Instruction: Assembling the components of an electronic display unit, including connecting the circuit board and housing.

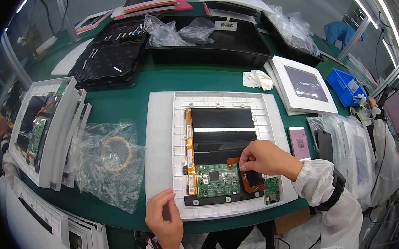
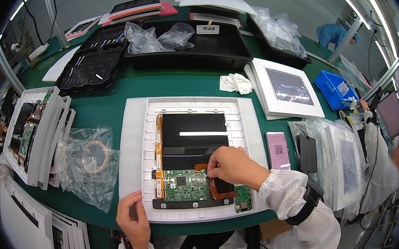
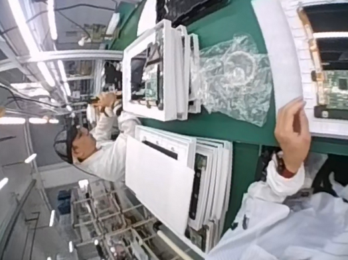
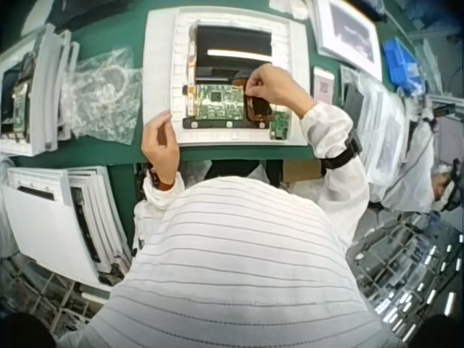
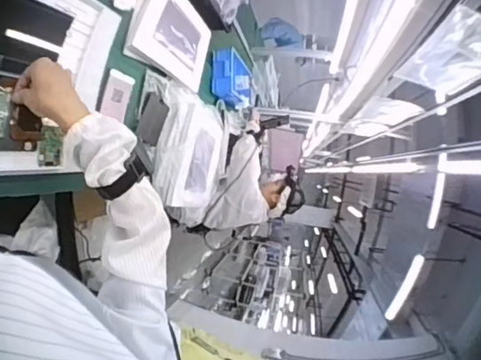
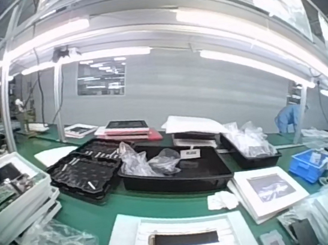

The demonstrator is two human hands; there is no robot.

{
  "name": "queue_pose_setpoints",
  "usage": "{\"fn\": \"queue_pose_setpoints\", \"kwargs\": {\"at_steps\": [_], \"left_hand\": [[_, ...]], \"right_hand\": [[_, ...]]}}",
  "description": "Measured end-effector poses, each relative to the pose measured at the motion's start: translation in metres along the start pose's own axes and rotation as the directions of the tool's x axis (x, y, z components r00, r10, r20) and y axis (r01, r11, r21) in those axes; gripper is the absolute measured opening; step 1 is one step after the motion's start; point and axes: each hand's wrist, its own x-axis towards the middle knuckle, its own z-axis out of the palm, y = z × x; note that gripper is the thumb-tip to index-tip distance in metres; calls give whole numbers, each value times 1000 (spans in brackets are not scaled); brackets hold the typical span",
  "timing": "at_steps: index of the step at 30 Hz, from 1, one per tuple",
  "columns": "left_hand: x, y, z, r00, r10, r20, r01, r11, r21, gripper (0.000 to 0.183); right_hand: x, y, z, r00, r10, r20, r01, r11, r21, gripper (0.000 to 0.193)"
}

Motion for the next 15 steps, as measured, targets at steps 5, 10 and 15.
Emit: {"fn": "queue_pose_setpoints", "kwargs": {"at_steps": [5,10,15], "left_hand": [[0,0,-1,1000,-4,2,4,1000,12,15],[1,0,1,1000,4,1,-4,1000,16,15],[-2,-3,1,999,-30,-11,30,999,-33,15]], "right_hand": [[1,-5,4,999,20,-25,-21,998,-59,12],[-1,-3,11,995,9,-99,-14,999,-52,15],[1,-4,16,986,-59,-156,38,991,-129,10]]}}
